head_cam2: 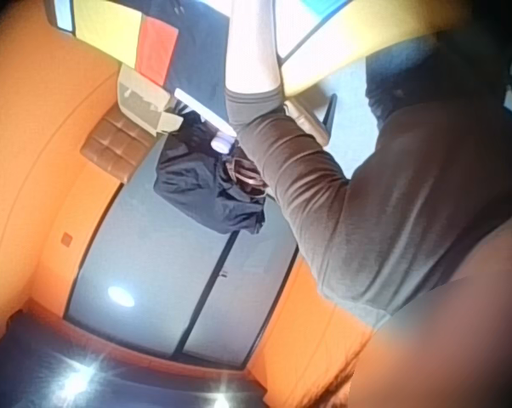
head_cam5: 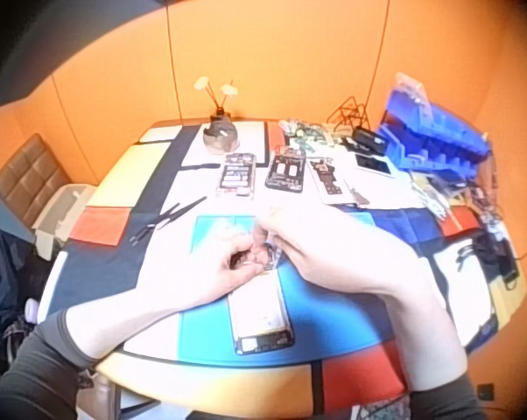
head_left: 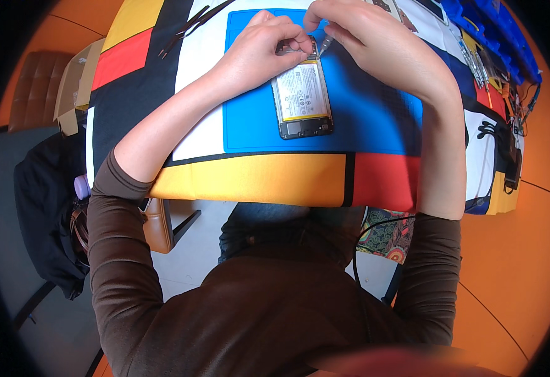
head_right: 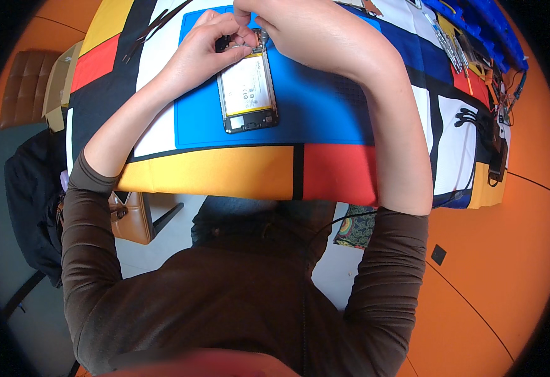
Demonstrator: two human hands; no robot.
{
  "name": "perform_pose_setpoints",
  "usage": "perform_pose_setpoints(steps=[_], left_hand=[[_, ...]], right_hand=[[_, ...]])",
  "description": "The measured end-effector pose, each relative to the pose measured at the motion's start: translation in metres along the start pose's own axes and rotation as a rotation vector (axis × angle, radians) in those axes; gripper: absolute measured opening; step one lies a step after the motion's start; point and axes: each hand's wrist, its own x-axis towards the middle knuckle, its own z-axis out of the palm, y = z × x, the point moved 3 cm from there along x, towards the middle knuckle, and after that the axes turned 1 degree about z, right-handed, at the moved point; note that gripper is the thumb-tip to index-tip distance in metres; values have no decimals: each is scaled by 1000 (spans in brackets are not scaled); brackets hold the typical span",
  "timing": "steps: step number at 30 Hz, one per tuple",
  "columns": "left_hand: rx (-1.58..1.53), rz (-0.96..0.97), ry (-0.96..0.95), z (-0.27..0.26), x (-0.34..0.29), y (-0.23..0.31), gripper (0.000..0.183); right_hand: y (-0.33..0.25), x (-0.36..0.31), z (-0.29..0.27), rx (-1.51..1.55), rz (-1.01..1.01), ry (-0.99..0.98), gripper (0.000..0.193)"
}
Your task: The person uses a screwdriver to remove screws from a smartphone placed on a blue mat. They then lift the battery and continue unscrewing internal components, progressively exposing the phone's interior.
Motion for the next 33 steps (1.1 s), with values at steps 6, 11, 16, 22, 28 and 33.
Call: perform_pose_setpoints(steps=[6,11,16,22,28,33], left_hand=[[0,-9,-9,0,0,0,15],[4,-27,-22,1,0,0,15],[-8,-11,-19,0,0,0,15],[0,-9,-31,0,0,-1,15],[-5,-18,-21,0,1,0,16],[-3,-27,-27,0,0,0,16]], right_hand=[[6,-1,6,-154,215,47,19],[4,1,5,-124,115,78,18],[-2,-2,-1,-55,-29,48,17],[8,-2,5,-93,213,38,19],[3,-2,-1,61,-30,44,19],[5,-5,-2,-16,54,-5,19]])
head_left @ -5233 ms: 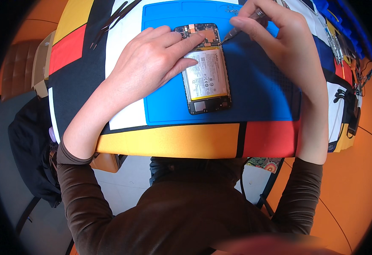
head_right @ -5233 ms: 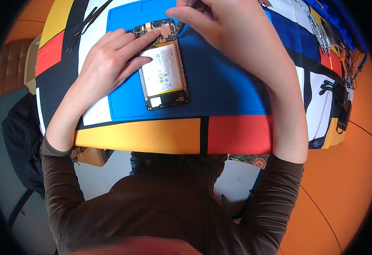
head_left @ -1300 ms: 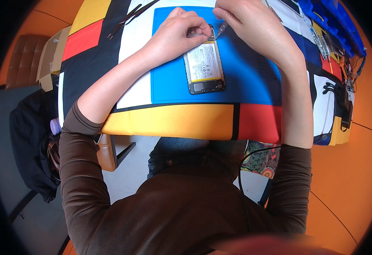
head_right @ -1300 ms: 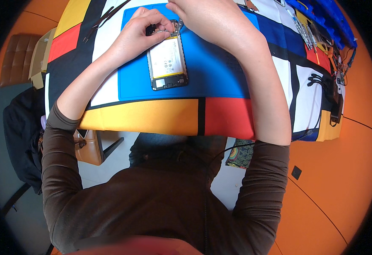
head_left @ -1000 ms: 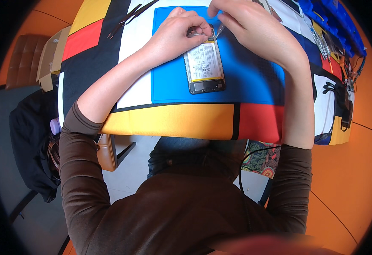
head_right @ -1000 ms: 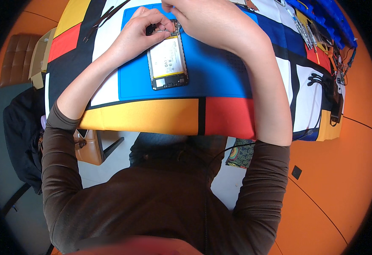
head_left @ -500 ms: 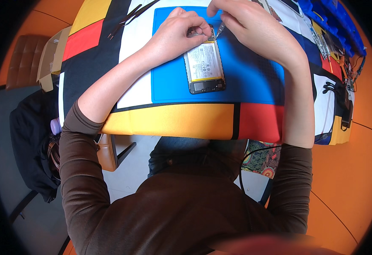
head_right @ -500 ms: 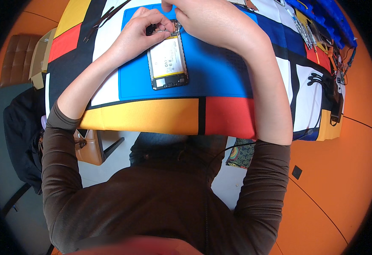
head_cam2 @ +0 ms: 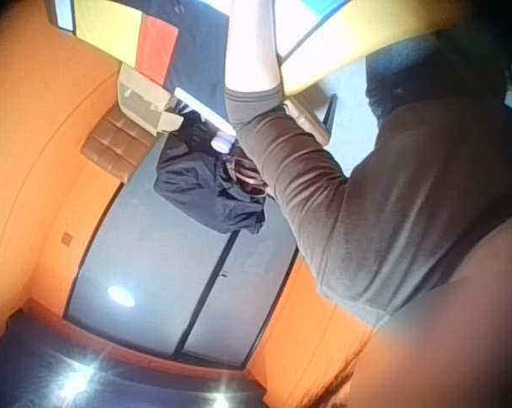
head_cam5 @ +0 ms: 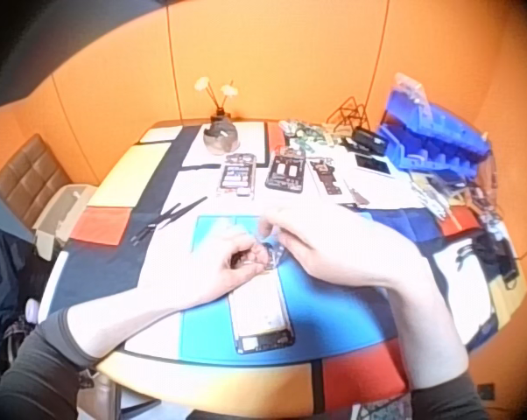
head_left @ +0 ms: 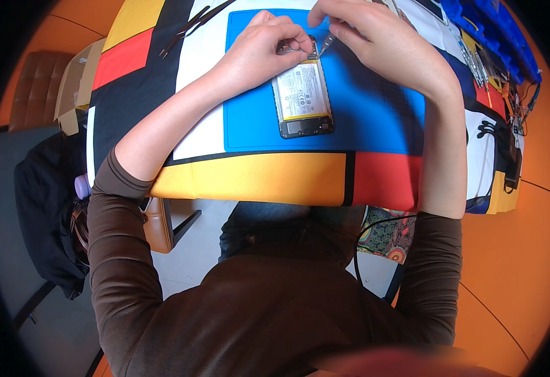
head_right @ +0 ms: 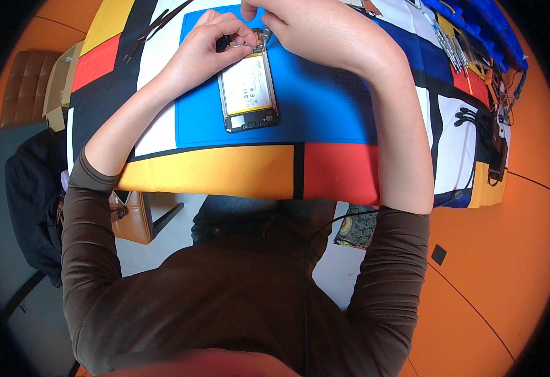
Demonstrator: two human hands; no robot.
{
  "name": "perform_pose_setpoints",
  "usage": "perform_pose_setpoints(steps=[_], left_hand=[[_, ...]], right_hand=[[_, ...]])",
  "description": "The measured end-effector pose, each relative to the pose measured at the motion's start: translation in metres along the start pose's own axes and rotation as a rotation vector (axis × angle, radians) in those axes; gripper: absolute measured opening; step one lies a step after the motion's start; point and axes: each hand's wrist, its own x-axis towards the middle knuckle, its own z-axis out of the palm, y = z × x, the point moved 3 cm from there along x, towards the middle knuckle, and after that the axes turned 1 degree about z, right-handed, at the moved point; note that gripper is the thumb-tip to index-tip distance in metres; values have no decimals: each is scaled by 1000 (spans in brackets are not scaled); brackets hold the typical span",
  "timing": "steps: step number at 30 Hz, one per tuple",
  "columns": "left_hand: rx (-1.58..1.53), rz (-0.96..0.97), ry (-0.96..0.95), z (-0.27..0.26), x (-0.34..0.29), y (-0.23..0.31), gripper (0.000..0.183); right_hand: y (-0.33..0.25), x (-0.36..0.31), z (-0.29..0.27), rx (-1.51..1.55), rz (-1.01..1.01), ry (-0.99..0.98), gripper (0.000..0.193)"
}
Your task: The person uses a screwdriver to remove screws from a smartphone placed on a blue mat. They then lift the battery and continue unscrewing internal components, progressively exposing the phone's interior.
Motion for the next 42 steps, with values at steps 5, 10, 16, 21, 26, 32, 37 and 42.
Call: perform_pose_setpoints(steps=[5,10,16,21,26,32,37,42], left_hand=[[37,23,-14,1,0,-1,16],[16,36,-20,0,-1,-3,15],[-15,27,3,0,1,-1,16],[-55,14,-28,-3,2,1,13],[-55,-44,-48,-4,2,2,15],[-72,-51,-34,-5,3,2,16],[-48,-25,-41,-4,2,0,16],[-26,14,-16,-4,2,0,16]], right_hand=[[5,1,4,-44,105,62,19],[6,3,5,-53,70,-15,21],[15,2,5,-19,160,-20,24],[28,4,13,-97,116,99,26],[37,6,18,-69,-23,-21,16],[40,5,19,-88,32,-5,20],[39,8,24,-112,89,64,23],[31,1,23,-134,17,56,21]])
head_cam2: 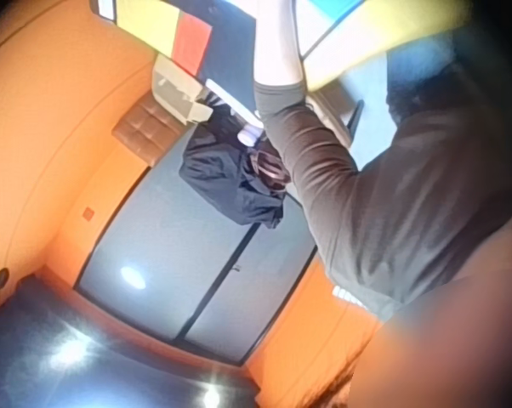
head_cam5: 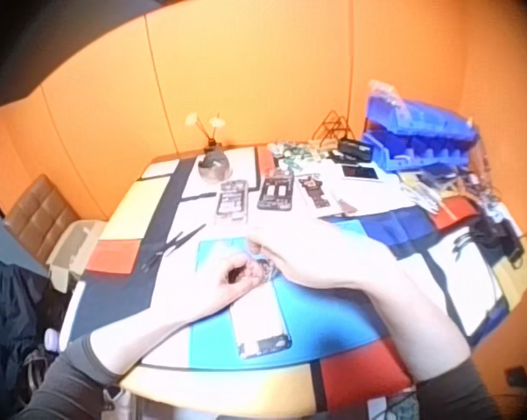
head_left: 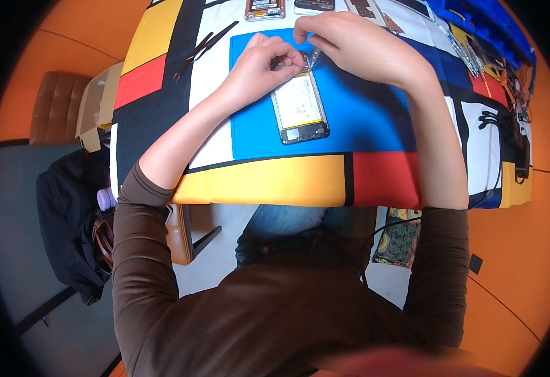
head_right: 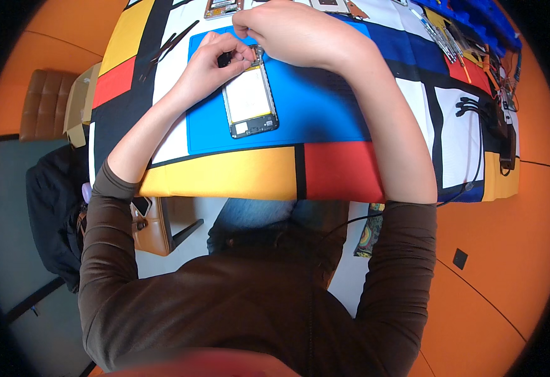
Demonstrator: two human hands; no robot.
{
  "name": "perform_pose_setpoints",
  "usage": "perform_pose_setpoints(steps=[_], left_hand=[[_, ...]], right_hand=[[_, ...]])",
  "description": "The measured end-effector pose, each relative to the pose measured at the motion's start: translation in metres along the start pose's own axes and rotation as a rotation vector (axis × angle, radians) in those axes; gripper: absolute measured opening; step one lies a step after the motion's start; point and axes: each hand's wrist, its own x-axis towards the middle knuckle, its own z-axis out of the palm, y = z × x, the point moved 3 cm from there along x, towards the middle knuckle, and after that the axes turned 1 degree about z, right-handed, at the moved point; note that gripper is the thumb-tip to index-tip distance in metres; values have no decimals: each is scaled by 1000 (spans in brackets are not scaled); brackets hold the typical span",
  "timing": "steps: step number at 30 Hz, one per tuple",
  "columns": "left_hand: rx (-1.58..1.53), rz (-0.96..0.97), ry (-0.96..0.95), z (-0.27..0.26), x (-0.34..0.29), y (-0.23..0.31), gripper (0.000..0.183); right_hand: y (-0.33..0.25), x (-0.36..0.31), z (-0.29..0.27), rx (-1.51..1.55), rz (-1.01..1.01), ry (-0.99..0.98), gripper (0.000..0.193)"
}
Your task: The person uses a screwdriver to remove screws from a smartphone placed on a blue mat. They then lift the battery and continue unscrewing internal components, progressively exposing the phone's interior.
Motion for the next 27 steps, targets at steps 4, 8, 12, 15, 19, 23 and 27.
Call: perform_pose_setpoints(steps=[4,8,12,15,19,23,27], left_hand=[[2,-8,-6,0,0,1,16],[13,-5,-9,0,0,0,16],[7,5,-8,0,0,-1,16],[1,29,11,1,1,-1,15],[-44,19,-19,1,3,-3,17],[27,34,-40,-2,6,-1,20],[95,53,-54,-4,8,2,19]], right_hand=[[-7,-6,-9,5,34,-12,18],[-16,-9,-22,-43,31,45,23],[-22,-7,-21,-36,-24,41,21],[-25,-7,-19,103,-96,52,22],[-25,-9,-24,53,-54,85,21],[-25,-7,-31,8,-27,50,20],[-22,-8,-30,106,-44,-37,20]])
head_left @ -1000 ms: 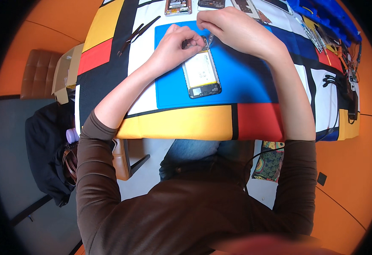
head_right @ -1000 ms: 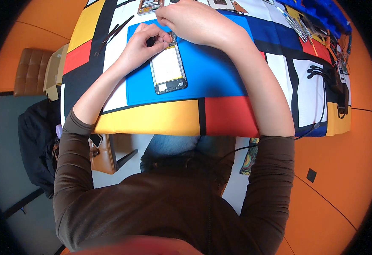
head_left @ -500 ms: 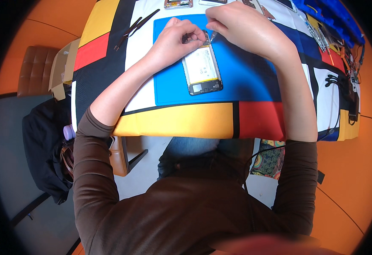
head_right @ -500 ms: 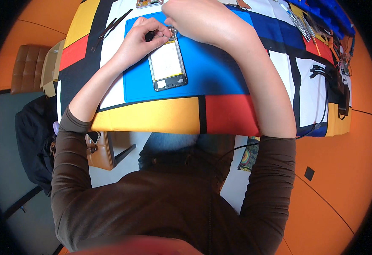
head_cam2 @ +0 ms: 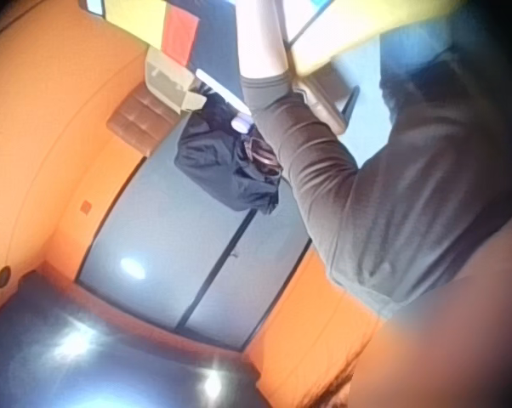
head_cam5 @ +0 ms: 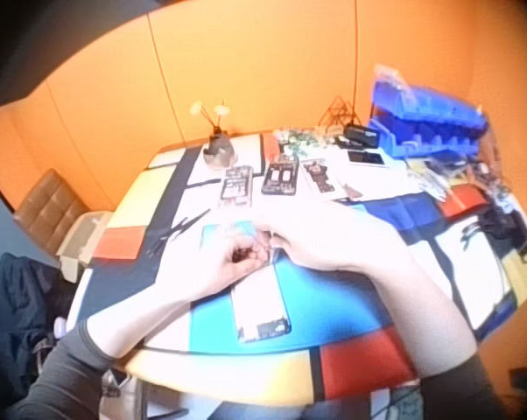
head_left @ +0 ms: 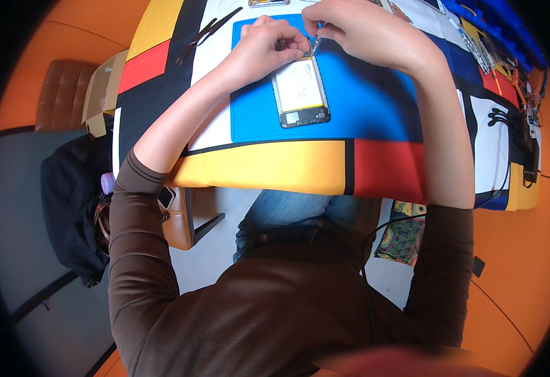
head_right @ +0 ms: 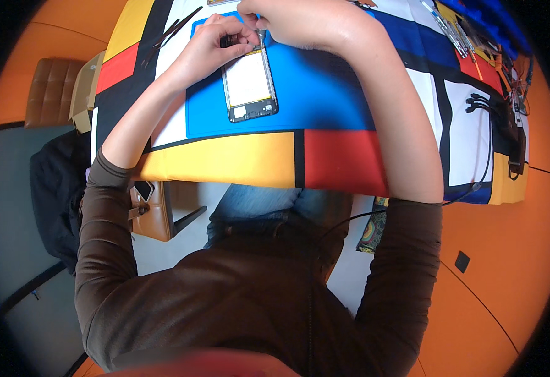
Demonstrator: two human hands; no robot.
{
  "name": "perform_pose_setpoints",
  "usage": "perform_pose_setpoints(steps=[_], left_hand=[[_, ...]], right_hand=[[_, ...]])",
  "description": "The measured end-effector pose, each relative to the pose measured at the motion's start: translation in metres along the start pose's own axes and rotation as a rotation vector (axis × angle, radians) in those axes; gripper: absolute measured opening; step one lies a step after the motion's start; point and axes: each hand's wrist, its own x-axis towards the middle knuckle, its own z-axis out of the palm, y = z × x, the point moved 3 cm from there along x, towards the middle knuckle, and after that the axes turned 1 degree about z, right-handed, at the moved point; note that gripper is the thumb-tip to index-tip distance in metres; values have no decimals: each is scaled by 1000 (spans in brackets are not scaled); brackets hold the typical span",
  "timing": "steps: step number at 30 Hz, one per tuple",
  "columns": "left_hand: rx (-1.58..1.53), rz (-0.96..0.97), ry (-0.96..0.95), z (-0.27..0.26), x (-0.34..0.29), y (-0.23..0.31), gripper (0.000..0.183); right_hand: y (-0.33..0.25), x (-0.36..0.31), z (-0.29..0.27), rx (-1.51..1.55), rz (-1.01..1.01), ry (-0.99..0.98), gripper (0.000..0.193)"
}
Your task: The person uses a screwdriver to remove screws from a smartphone placed on a blue mat. They then lift the battery and continue unscrewing internal components, progressively exposing the phone's interior.
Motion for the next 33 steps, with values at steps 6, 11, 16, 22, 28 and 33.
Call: perform_pose_setpoints(steps=[6,11,16,22,28,33], left_hand=[[-89,-85,28,5,-6,0,16],[-45,-65,23,1,-3,11,16],[-120,-52,39,-18,-1,30,12],[-116,-111,65,-16,2,37,12],[-229,-335,-90,-15,7,35,12],[-139,-121,-6,-16,8,36,12]], right_hand=[[6,-5,1,-65,38,6,26],[17,-2,4,57,86,-98,29],[18,0,7,50,57,-87,30],[12,-6,5,-81,58,18,24],[9,3,12,-90,-26,107,23],[8,-6,-1,13,56,-44,36]])
